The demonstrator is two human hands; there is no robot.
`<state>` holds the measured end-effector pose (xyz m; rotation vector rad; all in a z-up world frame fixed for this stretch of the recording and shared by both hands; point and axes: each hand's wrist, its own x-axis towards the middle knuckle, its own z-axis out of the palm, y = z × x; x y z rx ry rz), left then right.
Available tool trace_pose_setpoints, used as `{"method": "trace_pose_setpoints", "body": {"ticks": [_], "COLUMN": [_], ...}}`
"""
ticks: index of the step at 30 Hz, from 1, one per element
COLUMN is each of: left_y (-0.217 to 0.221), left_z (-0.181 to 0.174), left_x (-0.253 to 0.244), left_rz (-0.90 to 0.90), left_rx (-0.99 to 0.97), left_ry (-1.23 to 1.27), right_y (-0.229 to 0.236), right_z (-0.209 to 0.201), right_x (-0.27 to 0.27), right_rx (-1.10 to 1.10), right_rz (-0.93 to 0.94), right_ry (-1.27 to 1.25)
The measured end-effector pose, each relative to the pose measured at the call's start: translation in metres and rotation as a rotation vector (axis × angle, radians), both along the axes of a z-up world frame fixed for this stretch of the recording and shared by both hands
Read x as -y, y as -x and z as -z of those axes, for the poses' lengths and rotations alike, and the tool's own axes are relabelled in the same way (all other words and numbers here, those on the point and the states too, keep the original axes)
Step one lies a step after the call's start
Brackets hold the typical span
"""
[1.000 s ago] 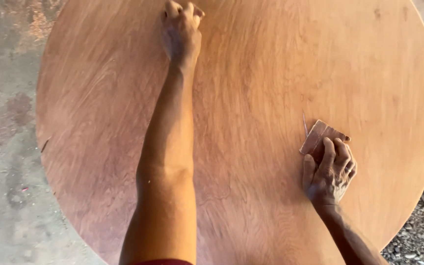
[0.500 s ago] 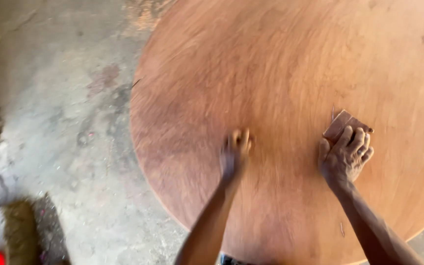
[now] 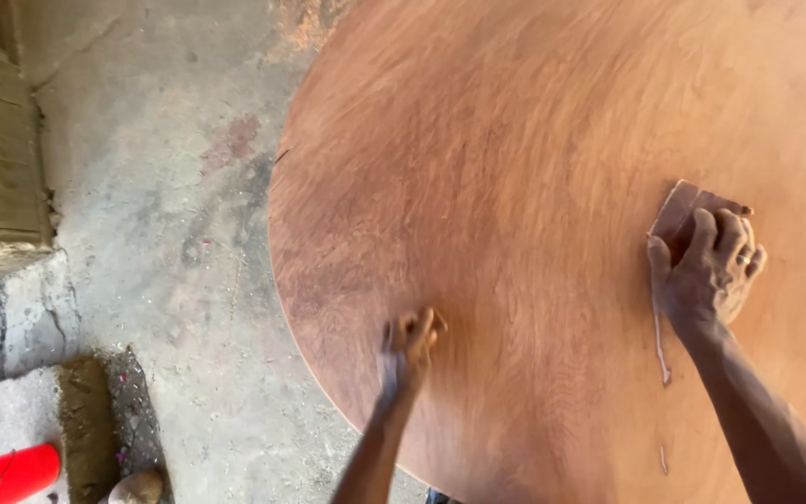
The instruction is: Sanding the surface of a round wooden tabletop using pieces of sandpaper in both hands.
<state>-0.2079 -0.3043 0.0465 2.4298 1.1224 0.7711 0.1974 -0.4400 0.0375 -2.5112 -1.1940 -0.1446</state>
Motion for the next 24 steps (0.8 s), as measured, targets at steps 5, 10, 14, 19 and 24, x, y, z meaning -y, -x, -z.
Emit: {"method": "trace_pose_setpoints", "body": {"ticks": [5,10,14,19,24], "left_y": [-0.082,-0.191,-0.226,-0.153,-0.001], "left_z": [0.005,0.020,0.018,0.015,-0.006], "left_x": [-0.167,-0.315,-0.349,-0.244,-0.043], "left_rz": [0.068,0.197,0.098,0.040,0.061], "left_rx": [0.152,0.328,-0.092,0.079,0.028], "left_ry": [0.258,0.356,0.040,0.177,-0.016], "right_y": [-0.005,-0.005,-0.006,-0.011,-0.019], "right_z": [0.016,0.021,0.029,0.038,0.053], "right_x": [0.004,0.006,0.011,0.015,0.024], "right_rx": [0.105,0.062,0.082,0.108,0.147], "right_rz": [0.009,0.046,0.055,0.025,0.018], "right_ry": [0.068,0.078,0.087,0.059,0.052]}}
